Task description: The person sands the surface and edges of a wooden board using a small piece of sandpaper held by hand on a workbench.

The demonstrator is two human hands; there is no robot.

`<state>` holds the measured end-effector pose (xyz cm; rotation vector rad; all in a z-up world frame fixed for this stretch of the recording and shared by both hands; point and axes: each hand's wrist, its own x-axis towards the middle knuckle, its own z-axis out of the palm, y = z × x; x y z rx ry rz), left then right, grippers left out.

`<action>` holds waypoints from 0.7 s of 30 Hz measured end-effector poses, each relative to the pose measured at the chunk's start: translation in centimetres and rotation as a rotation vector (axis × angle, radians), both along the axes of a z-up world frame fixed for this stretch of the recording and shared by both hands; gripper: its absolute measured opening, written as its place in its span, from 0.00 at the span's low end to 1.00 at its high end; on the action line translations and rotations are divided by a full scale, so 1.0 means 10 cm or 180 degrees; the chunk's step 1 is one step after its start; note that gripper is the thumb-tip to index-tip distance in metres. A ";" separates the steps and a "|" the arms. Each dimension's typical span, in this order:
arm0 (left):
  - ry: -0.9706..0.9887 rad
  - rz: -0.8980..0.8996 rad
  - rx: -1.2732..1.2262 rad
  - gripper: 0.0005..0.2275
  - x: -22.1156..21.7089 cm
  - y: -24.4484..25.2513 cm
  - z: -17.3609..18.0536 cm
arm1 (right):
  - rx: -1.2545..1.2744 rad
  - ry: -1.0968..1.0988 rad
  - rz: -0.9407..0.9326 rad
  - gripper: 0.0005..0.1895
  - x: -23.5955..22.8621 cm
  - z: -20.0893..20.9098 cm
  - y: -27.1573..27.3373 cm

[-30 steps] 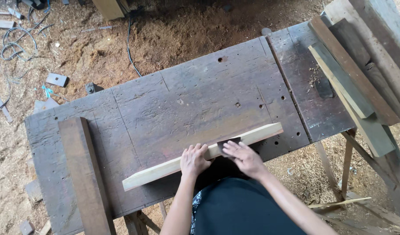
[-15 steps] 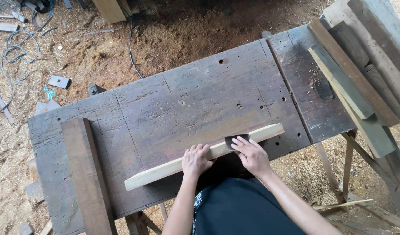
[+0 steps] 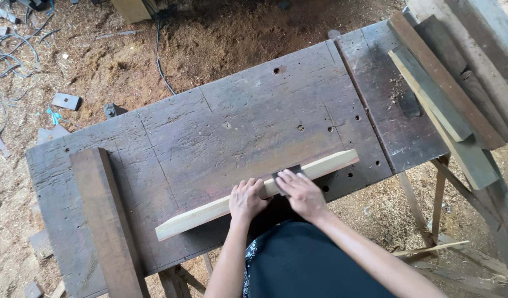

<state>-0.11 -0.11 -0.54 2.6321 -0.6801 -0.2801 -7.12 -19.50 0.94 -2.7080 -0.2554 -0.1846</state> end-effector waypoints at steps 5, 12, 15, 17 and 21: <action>0.0086 0.0047 -0.0030 0.19 0.00 -0.02 -0.02 | -0.0148 -0.0164 -0.1012 0.17 -0.05 -0.03 -0.53; 0.0113 0.0014 0.0038 0.19 -0.01 0.00 -0.04 | 0.0288 0.0154 -0.0046 0.22 -0.09 -0.13 -0.25; 0.0147 -0.0009 0.0058 0.18 0.01 0.01 -0.08 | 0.0566 0.0893 -0.1623 0.18 -0.09 -0.20 -0.76; 0.0039 0.0004 0.0017 0.19 -0.01 0.03 -0.08 | 0.0656 0.0570 -0.2066 0.17 -0.17 -0.28 -0.86; 0.0140 0.0012 -0.0001 0.19 0.01 0.01 -0.08 | 0.0355 -0.0666 -0.0685 0.24 -0.23 -0.41 -0.53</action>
